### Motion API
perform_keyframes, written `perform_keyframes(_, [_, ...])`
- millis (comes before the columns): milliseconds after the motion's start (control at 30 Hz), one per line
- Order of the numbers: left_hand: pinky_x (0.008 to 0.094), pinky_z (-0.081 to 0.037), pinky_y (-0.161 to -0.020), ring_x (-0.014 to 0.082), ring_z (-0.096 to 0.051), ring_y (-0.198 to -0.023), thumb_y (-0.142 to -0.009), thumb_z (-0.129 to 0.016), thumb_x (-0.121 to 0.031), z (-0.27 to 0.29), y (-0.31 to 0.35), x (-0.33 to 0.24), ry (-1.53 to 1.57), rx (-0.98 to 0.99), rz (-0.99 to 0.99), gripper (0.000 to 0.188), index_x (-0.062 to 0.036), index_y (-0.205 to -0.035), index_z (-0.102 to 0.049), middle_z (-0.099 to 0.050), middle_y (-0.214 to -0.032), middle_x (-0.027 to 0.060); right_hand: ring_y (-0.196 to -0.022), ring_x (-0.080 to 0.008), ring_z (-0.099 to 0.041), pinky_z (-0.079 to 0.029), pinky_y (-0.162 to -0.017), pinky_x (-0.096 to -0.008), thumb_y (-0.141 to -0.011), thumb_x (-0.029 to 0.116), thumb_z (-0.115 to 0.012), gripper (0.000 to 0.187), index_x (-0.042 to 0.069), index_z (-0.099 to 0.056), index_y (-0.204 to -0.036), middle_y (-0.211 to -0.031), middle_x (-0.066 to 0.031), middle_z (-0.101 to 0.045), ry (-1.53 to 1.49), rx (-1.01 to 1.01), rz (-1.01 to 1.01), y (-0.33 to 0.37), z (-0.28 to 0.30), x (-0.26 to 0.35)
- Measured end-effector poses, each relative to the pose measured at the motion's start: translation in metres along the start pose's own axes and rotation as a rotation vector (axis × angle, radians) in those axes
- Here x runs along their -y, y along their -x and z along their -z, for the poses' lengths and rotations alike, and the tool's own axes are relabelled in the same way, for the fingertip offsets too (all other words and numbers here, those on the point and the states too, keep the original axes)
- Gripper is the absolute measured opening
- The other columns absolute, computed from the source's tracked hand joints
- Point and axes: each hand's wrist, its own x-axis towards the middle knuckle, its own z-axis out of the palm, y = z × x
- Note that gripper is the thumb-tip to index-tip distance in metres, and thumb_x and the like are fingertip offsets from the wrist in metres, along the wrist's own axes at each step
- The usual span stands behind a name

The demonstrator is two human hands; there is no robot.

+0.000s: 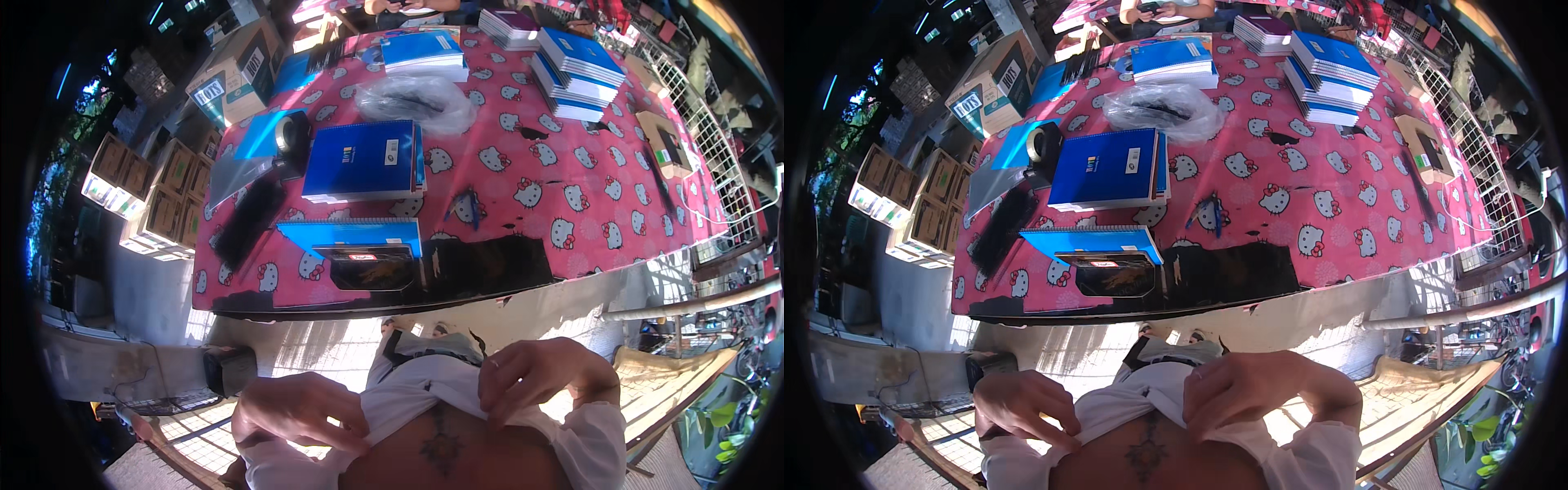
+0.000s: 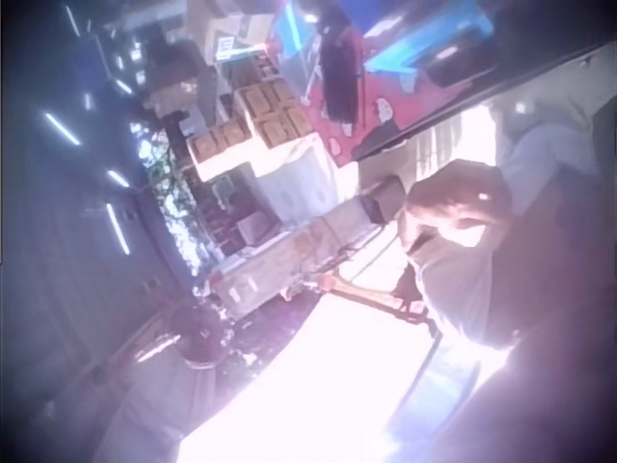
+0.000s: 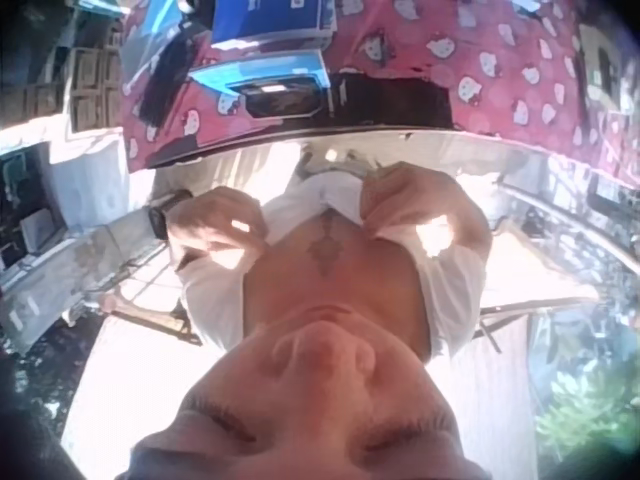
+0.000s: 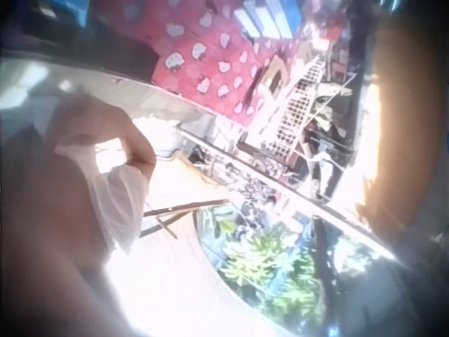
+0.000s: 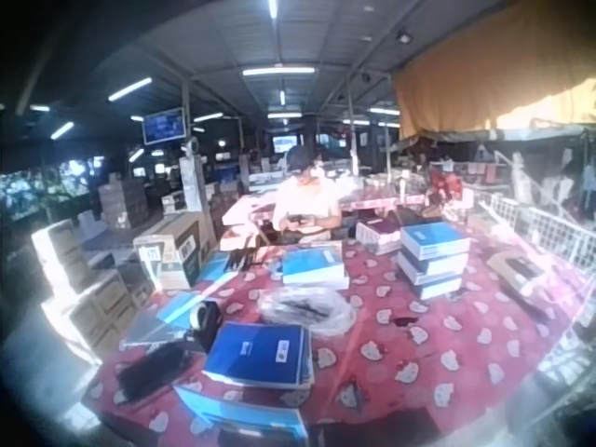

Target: The person places notebooks into cardboard boxes, arranges the boxes on a pallet, and then tapes labels onto individual notebooks on a table.

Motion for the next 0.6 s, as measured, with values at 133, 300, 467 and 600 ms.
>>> perform_keyframes(133, [0.0336, -0.058, -0.075, 0.0247, -0.068, -0.095, -0.084, -0.069, -0.002, 0.005, -0.013, 0.0, 0.189, -0.044, -0.173, 0.039, -0.0085, -0.122, -0.067, -0.067, -0.116, 0.0093, -0.097, -0.0276, -0.066, -0.052, -0.081, -0.0384, -0.094, 0.006, -0.064, 0.022, 0.0, -0.068, -0.116, -0.109, -0.0107, -0.069, -0.181, 0.121, 0.136, -0.02, 0.018, -0.017])
perform_keyframes(300, [0.0327, -0.055, -0.075, 0.0195, -0.069, -0.088, -0.089, -0.066, 0.003, -0.012, -0.063, 0.105, -0.111, -0.84, 0.39, 0.024, 0.0008, -0.112, -0.067, -0.069, -0.095, 0.0105, -0.093, -0.0359, -0.068, -0.055, -0.08, -0.0427, -0.091, 0.015, -0.063, 0.029, 0.005, -0.06, -0.118, -0.103, -0.0197, -0.066, 0.901, -0.971, -0.865, 0.096, 0.12, -0.195])
perform_keyframes(467, [0.0297, -0.057, -0.081, 0.0163, -0.067, -0.094, -0.094, -0.065, -0.005, -0.075, -0.082, 0.196, 0.024, -0.892, 0.554, 0.03, -0.0011, -0.123, -0.062, -0.066, -0.103, 0.0109, -0.081, -0.0347, -0.067, -0.055, -0.071, -0.0416, -0.087, 0.013, -0.066, 0.026, 0.0, -0.061, -0.109, -0.09, -0.0166, -0.063, 1.397, -0.996, -1.115, 0.103, 0.124, -0.27])
perform_keyframes(600, [0.0312, -0.055, -0.085, 0.0184, -0.066, -0.1, -0.094, -0.066, -0.009, -0.082, -0.077, 0.189, 0.101, -1.043, 0.651, 0.042, -0.0017, -0.133, -0.054, -0.064, -0.113, 0.0135, -0.08, -0.0161, -0.064, -0.054, -0.069, -0.0272, -0.086, 0.008, -0.07, 0.028, -0.002, -0.061, -0.111, -0.088, -0.0063, -0.062, -0.19, -1.388, -0.757, 0.092, 0.104, -0.211])
